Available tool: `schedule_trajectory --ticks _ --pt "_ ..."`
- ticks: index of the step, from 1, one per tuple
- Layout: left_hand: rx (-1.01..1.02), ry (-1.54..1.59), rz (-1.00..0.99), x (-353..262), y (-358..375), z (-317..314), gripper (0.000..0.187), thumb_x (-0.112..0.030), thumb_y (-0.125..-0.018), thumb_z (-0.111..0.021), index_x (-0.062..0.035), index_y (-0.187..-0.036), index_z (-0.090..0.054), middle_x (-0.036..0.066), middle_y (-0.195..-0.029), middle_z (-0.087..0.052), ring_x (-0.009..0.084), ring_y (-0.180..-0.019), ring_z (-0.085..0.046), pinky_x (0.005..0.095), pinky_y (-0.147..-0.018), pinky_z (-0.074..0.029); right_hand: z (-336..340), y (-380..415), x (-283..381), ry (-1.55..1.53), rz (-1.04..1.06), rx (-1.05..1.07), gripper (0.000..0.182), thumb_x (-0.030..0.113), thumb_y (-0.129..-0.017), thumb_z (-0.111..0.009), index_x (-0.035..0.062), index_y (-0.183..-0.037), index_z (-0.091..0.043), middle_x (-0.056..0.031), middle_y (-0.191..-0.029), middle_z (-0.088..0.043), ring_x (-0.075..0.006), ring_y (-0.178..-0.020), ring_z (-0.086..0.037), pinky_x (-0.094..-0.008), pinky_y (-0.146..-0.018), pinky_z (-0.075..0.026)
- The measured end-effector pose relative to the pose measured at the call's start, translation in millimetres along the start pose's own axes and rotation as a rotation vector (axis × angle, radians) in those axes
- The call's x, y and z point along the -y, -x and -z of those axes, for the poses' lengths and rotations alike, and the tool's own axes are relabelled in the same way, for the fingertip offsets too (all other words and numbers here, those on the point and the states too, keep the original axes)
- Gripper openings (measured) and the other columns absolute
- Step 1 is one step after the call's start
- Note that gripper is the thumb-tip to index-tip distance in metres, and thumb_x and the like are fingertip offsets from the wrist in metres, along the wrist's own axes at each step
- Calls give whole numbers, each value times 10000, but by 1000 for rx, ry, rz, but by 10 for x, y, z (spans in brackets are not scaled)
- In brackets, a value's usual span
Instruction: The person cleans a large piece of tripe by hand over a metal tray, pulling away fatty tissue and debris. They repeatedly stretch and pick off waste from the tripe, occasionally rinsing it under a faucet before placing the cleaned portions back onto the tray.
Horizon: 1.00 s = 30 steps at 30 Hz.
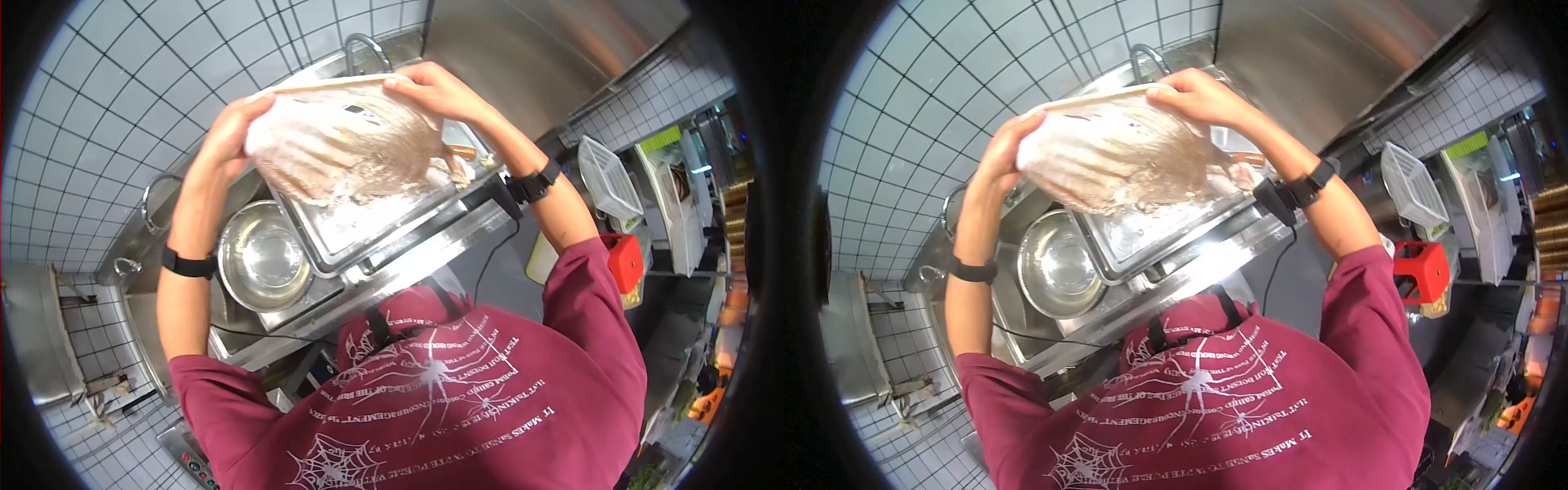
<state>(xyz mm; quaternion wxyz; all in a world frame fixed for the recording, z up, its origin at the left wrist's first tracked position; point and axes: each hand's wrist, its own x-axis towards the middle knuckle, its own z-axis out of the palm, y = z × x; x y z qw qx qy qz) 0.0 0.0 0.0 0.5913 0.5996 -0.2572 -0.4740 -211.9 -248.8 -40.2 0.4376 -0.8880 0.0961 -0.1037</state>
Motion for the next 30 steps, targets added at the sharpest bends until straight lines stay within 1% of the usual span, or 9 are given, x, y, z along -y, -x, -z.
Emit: schedule_trajectory --ticks 6,11,13,15,17,18,21,24,30 --pt "-131 -16 -31 9 -93 -142 256 -205 -936 -504 1 -1043 -612 53 -909 -640 119 -768 -588 272 -671 -465 -169 -40 357 -409 -60 -93 386 347 -966 -530 -16 -1017 -654 11 -823 -632 -50 -754 -535 -229 -673 -447" --pt "-138 -149 -25 -4 -265 -413 270 -253 -928 -501 -37 -1030 -626 30 -895 -639 116 -750 -576 287 -673 -445 -324 -139 560 -296 37 3 375 349 -965 -529 7 -1059 -653 0 -879 -655 -61 -819 -563 -239 -720 -459" --pt "27 -258 21 -75 -289 -500 320 -229 -932 -488 5 -1121 -599 77 -1033 -636 152 -917 -614 319 -798 -490 -394 -184 676 -248 88 -26 389 354 -965 -528 2 -1072 -655 -12 -912 -663 -69 -855 -567 -250 -748 -464" --pt "19 -257 22 -80 -302 -567 311 -235 -930 -493 -3 -1107 -601 73 -1028 -635 141 -921 -610 309 -789 -487 -455 -204 761 -253 97 -56 367 338 -951 -547 25 -1113 -652 -55 -928 -682 -83 -853 -578 -259 -749 -471" --pt "-16 -150 33 -53 -358 -581 319 -286 -944 -502 -20 -1087 -607 78 -1034 -637 150 -929 -609 313 -806 -490 -509 -220 809 -26 251 -266 301 307 -924 -577 64 -1080 -661 -103 -814 -673 -130 -742 -597 -277 -697 -478" --pt "-13 -155 40 -31 -367 -589 319 -286 -944 -502 -20 -1087 -607 78 -1034 -637 150 -929 -609 313 -806 -490 -538 -228 819 210 327 -363 186 262 -878 -599 93 -940 -645 -121 -694 -629 -217 -622 -611 -331 -590 -481" --pt "-23 38 -1 -4 -390 -604 355 -349 -952 -510 -36 -1093 -599 83 -1057 -635 167 -953 -612 321 -847 -492 -687 -222 842 533 499 -454 144 235 -845 -599 101 -808 -561 -97 -627 -595 -271 -564 -612 -386 -512 -464" --pt "-20 107 162 -43 -226 -579 447 -433 -888 -621 -29 -1077 -585 44 -964 -610 155 -942 -591 309 -878 -476 -832 -112 904 563 485 -521 128 219 -823 -600 120 -777 -532 -55 -614 -612 -241 -566 -642 -382 -477 -478" --pt "-24 -264 272 135 -38 -405 229 -116 -799 -526 -3 -986 -594 37 -884 -614 124 -776 -587 257 -677 -481 -1577 119 851 405 264 -530 242 147 -800 -562 -8 -984 -539 -54 -621 -595 -218 -581 -643 -336 -499 -498"
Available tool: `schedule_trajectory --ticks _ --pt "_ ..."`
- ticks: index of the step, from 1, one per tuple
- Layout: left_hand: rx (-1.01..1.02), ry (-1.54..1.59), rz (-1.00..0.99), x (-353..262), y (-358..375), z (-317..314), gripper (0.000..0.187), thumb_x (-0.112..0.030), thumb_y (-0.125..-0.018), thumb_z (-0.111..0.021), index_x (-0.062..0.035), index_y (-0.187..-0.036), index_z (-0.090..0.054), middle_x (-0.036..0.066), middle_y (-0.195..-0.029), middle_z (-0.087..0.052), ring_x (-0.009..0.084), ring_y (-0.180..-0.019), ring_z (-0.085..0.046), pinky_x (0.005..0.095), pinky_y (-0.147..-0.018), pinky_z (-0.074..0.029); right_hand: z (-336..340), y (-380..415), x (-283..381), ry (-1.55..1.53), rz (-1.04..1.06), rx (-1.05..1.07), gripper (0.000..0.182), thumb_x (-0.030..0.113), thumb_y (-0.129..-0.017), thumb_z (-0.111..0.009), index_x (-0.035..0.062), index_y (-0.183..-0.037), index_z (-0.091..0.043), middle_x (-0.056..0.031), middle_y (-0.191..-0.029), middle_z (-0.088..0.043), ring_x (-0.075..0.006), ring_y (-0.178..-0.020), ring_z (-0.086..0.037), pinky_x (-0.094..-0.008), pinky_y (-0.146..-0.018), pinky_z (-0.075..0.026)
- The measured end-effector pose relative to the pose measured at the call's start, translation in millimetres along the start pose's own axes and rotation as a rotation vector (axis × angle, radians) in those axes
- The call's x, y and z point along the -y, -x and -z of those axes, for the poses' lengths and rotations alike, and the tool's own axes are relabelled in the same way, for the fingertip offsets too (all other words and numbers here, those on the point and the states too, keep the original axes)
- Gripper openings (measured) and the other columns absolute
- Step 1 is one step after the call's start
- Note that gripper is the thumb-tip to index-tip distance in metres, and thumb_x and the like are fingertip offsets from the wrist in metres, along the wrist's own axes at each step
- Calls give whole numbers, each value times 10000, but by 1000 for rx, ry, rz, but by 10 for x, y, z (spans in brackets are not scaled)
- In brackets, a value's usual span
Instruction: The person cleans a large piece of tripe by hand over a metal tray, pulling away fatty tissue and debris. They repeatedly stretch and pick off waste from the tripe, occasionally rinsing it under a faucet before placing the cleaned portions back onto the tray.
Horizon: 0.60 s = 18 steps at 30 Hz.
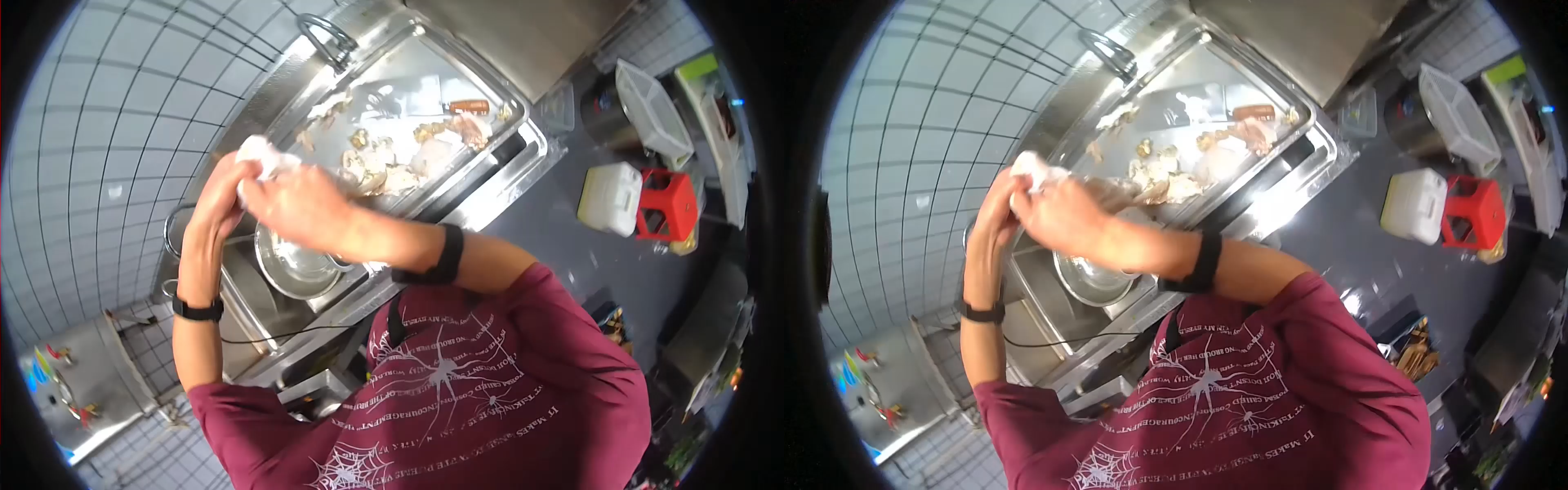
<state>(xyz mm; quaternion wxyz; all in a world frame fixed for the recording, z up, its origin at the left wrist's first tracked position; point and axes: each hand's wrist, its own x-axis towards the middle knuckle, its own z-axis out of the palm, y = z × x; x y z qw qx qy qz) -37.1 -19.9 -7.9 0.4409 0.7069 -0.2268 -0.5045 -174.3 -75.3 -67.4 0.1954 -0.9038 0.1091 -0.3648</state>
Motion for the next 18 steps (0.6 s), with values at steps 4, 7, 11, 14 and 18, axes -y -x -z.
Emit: schedule_trajectory --ticks 4,7,11,14,18 --pt "-196 -63 29 155 42 46 312 -108 -819 -473 49 -1076 -556 112 -965 -631 180 -857 -614 296 -749 -503 12 429 323 -234 -71 157 536 151 -794 -547 -98 -1258 -446 -114 -922 -586 -235 -858 -582 -360 -723 -450" --pt "-318 102 -21 393 177 56 384 -147 -881 -513 30 -1220 -476 160 -1149 -583 252 -1041 -592 373 -887 -498 -73 725 320 -487 -49 320 625 153 -785 -558 -79 -1341 -390 -180 -1117 -529 -301 -1053 -523 -411 -850 -428" --pt "-588 370 -19 446 338 -99 382 -156 -932 -498 8 -1274 -452 153 -1227 -563 269 -1120 -559 410 -971 -451 -41 1173 -2 -923 81 416 638 83 -745 -607 35 -1353 -418 -193 -1370 -410 -330 -1196 -497 -427 -990 -426" --pt "-799 605 -52 317 374 -206 377 -156 -931 -517 -4 -1272 -469 140 -1239 -571 280 -1134 -560 448 -999 -437 -136 1419 -510 -962 -31 559 95 125 -817 -595 76 -898 -591 -39 -973 -587 -226 -772 -637 -373 -579 -539" --pt "-828 732 -135 155 376 -370 368 -168 -926 -542 -18 -1258 -489 130 -1222 -587 275 -1150 -550 478 -1024 -409 -286 1224 -864 -880 -269 589 251 221 -838 -645 56 -1005 -555 -78 -1037 -576 -285 -865 -627 -414 -680 -517"
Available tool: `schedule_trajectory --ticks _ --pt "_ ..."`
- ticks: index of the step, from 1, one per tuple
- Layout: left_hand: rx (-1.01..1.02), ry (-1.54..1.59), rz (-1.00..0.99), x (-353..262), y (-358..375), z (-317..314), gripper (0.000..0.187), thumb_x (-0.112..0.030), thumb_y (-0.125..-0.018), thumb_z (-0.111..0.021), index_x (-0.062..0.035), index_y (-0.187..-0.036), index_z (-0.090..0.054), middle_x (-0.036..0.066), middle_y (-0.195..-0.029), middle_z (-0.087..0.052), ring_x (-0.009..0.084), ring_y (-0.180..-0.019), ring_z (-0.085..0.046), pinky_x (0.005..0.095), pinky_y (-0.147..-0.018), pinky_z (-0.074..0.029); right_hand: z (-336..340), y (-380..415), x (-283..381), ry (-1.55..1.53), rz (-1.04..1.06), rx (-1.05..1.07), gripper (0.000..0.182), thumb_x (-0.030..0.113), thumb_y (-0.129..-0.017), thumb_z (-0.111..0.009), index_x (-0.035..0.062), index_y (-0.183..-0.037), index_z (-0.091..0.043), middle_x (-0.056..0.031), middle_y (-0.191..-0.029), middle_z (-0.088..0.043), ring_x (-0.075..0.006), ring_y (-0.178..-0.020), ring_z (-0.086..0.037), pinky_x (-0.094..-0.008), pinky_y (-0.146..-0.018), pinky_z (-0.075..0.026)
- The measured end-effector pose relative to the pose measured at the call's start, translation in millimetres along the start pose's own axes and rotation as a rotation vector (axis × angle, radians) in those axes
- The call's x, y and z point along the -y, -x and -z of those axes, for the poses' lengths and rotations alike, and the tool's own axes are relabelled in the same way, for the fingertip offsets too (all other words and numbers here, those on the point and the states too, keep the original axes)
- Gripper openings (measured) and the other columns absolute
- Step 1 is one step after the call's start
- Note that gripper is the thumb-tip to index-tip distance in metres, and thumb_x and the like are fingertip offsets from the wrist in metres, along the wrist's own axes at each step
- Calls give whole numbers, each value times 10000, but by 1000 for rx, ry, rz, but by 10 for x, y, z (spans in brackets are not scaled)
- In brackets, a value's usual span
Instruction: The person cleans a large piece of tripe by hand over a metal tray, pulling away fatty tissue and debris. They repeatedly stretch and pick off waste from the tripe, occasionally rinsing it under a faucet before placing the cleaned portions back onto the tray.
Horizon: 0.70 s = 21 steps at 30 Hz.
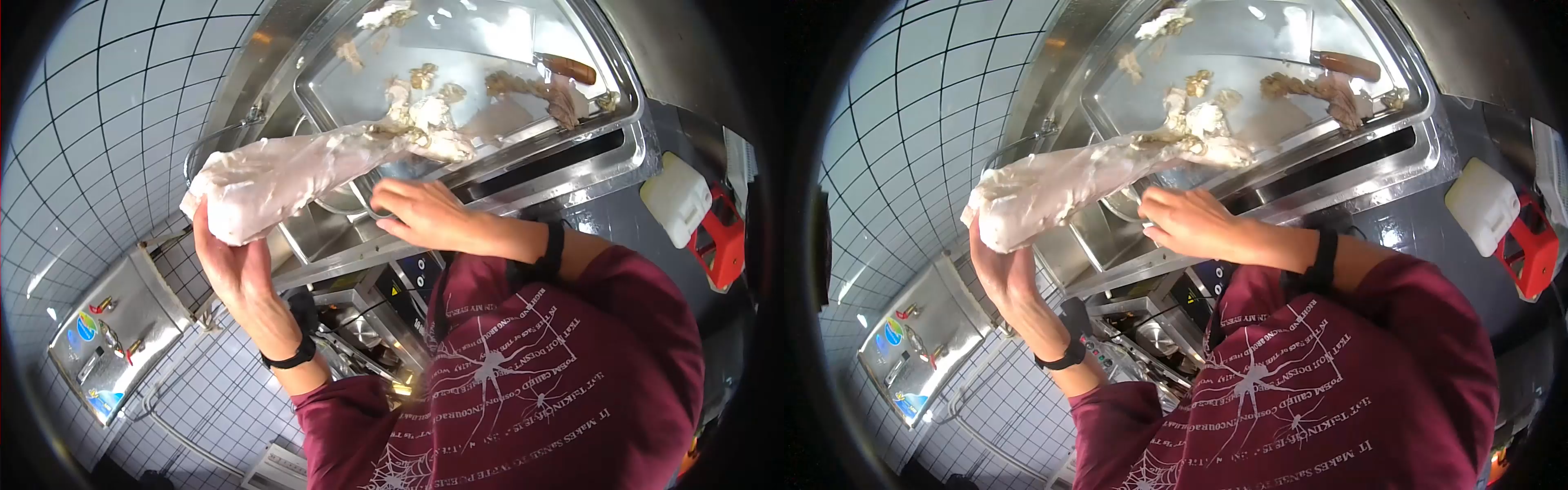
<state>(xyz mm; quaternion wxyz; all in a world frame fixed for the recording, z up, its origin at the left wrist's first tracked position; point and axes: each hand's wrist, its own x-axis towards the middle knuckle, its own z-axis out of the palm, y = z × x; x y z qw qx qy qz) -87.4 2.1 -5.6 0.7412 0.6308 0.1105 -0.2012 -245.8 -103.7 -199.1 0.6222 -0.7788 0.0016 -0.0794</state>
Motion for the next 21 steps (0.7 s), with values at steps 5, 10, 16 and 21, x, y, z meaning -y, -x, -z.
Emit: schedule_trajectory --ticks 5,10,16,21 --pt "32 17 -57 -56 89 -235 353 -174 -948 -508 -14 -1262 -485 126 -1238 -572 259 -1158 -537 457 -1022 -404 112 -307 74 104 -3 -176 504 327 -797 -703 24 -1148 -505 -138 -1184 -524 -334 -978 -599 -416 -735 -513" --pt "81 -6 -120 -80 189 -461 351 -191 -960 -495 -14 -1263 -485 118 -1249 -565 242 -1157 -536 436 -1007 -412 285 -508 259 236 36 -269 488 407 -761 -726 61 -1052 -541 -88 -988 -598 -294 -834 -636 -397 -681 -518" --pt "125 1 -152 -97 230 -646 335 -193 -955 -511 -21 -1242 -506 105 -1230 -578 228 -1140 -546 410 -990 -421 448 -712 478 239 271 -539 346 350 -764 -725 101 -947 -570 -23 -835 -594 -218 -735 -623 -352 -584 -498" --pt "168 42 -155 -145 170 -646 290 -169 -944 -529 -35 -1202 -528 101 -1204 -593 220 -1126 -552 405 -972 -438 571 -745 470 216 387 -607 225 261 -766 -723 106 -869 -597 -19 -803 -570 -212 -703 -602 -348 -573 -487"
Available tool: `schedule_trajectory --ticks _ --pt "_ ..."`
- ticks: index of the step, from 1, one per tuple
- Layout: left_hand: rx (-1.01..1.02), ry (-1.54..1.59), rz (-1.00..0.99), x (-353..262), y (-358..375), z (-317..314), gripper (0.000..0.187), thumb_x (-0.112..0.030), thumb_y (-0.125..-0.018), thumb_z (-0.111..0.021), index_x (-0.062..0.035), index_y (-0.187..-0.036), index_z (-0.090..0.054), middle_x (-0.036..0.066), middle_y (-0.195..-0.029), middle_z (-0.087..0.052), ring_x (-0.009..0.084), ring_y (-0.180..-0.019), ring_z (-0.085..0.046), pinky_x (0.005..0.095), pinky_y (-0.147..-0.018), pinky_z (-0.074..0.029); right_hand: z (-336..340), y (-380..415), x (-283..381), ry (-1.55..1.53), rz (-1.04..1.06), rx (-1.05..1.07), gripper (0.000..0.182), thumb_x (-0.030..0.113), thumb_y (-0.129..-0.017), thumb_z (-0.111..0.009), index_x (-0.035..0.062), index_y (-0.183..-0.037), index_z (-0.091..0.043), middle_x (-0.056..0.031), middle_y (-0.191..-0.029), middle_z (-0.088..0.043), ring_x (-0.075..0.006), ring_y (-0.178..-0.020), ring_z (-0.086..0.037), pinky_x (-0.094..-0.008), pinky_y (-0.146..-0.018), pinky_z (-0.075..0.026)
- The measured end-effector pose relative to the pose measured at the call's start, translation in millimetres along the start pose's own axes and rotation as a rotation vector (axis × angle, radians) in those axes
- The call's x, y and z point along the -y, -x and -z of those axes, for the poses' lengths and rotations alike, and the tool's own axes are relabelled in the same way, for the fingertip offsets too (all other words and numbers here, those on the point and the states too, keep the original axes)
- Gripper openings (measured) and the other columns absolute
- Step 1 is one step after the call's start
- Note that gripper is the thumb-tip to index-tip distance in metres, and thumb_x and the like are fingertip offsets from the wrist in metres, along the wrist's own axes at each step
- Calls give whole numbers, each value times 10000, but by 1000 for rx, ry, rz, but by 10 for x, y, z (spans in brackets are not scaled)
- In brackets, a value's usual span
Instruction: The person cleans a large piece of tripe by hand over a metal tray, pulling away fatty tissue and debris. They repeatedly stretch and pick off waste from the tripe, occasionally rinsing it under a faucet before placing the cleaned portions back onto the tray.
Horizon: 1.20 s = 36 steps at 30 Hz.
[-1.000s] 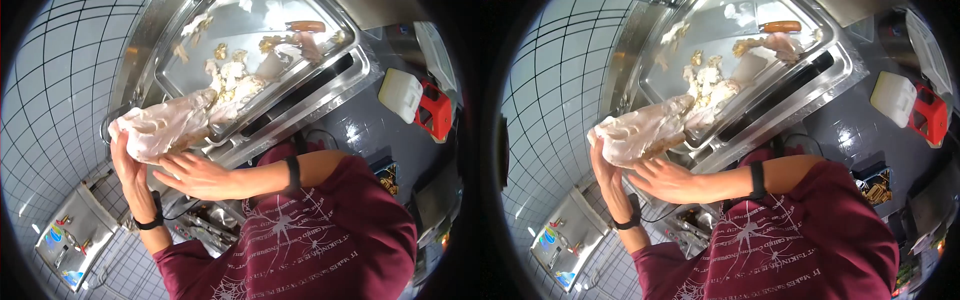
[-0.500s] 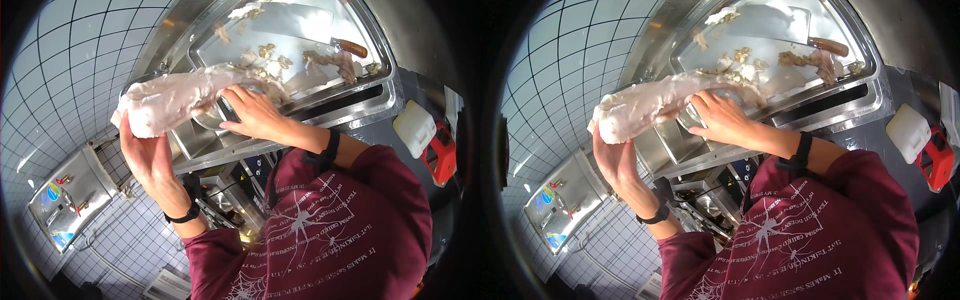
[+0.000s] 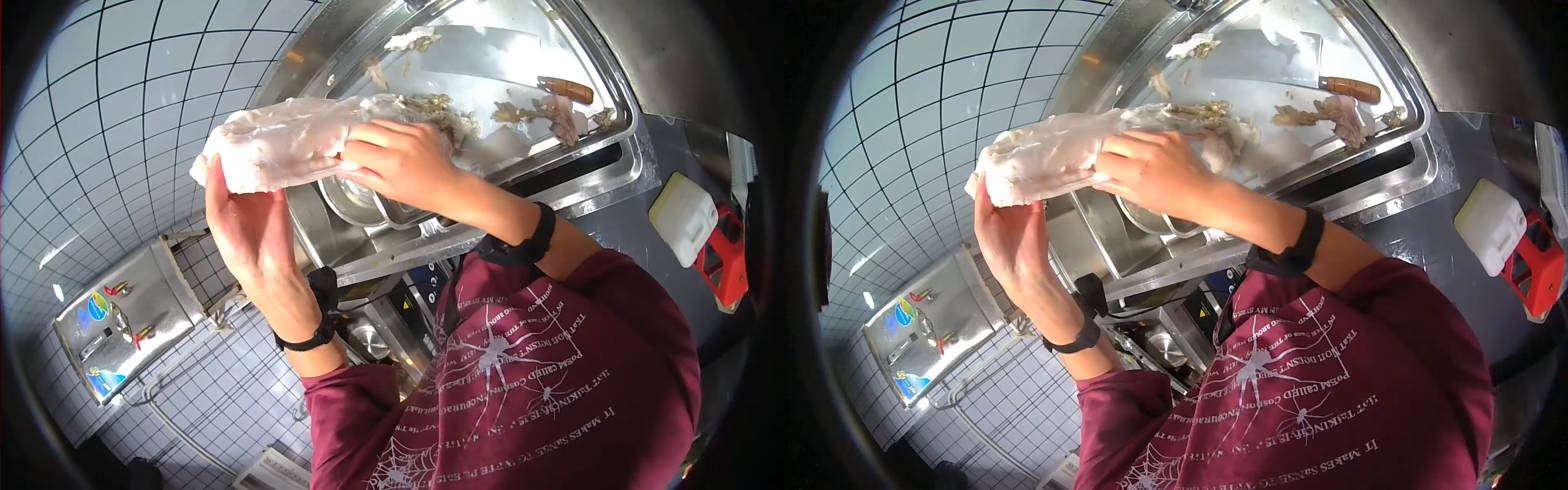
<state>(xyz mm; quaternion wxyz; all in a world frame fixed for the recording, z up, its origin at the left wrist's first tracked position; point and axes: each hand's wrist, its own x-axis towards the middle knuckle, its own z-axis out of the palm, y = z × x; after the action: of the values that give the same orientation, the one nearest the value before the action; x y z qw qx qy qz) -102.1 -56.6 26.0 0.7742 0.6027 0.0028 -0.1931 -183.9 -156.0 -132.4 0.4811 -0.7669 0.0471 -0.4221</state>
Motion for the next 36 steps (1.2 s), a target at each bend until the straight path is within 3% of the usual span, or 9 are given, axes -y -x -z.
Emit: schedule_trajectory --ticks 8,12,14,15,19,25,32,34,36 --pt "-54 -112 -89 75 -225 77 280 -143 -936 -520 -11 -1183 -513 120 -1144 -602 248 -1090 -570 420 -951 -460 512 -144 -138 -343 23 221 170 178 -883 -632 16 -935 -634 -92 -852 -599 -266 -745 -588 -340 -680 -462" --pt "-102 -247 -243 156 -407 59 283 -131 -925 -514 23 -1162 -497 143 -1090 -601 274 -1018 -605 409 -904 -493 588 -460 -110 -500 -217 347 144 150 -950 -537 16 -982 -578 -61 -853 -562 -146 -772 -548 -288 -671 -436" --pt "-100 -231 -257 154 -474 44 274 -128 -921 -511 30 -1145 -498 151 -1089 -597 276 -985 -618 406 -882 -505 549 -610 -200 -823 -353 411 151 166 -964 -521 23 -980 -567 -17 -841 -544 -78 -762 -501 -254 -667 -420" --pt "-108 -208 -250 139 -481 5 269 -127 -924 -505 28 -1144 -498 149 -1090 -597 273 -990 -616 405 -884 -504 533 -670 -228 -797 -266 404 179 189 -971 -522 17 -969 -568 25 -845 -537 -57 -747 -474 -226 -669 -408" --pt "-104 -115 -181 64 -537 -4 278 -139 -933 -495 20 -1161 -492 137 -1122 -589 278 -1044 -592 420 -922 -479 508 -824 -349 -909 -363 657 203 200 -971 -526 3 -949 -572 33 -844 -524 -15 -717 -438 -182 -631 -370" --pt "-123 14 -44 -43 -560 4 346 -178 -930 -509 6 -1221 -478 145 -1196 -569 313 -1135 -538 483 -993 -419 528 -902 -293 -1228 -548 699 221 222 -981 -514 17 -932 -581 22 -726 -523 -25 -622 -443 -168 -607 -353" --pt "-63 163 -13 -89 -627 123 339 -184 -944 -493 7 -1224 -481 153 -1210 -563 318 -1142 -528 501 -1007 -402 509 -1077 -266 -865 -256 556 232 228 -981 -517 9 -964 -593 33 -652 -490 -18 -567 -410 -175 -523 -319" --pt "-43 186 -7 -106 -654 167 332 -185 -951 -480 9 -1221 -482 155 -1211 -562 318 -1137 -529 500 -1006 -403 598 -1137 -182 -877 -517 641 237 235 -976 -528 10 -999 -600 39 -651 -487 -11 -566 -408 -182 -505 -312" --pt "-26 212 3 -121 -662 207 326 -185 -958 -468 11 -1218 -483 156 -1212 -561 317 -1132 -531 498 -1006 -404 609 -1185 -199 -880 -532 633 244 249 -965 -547 15 -975 -618 46 -660 -493 -4 -563 -401 -179 -497 -301"
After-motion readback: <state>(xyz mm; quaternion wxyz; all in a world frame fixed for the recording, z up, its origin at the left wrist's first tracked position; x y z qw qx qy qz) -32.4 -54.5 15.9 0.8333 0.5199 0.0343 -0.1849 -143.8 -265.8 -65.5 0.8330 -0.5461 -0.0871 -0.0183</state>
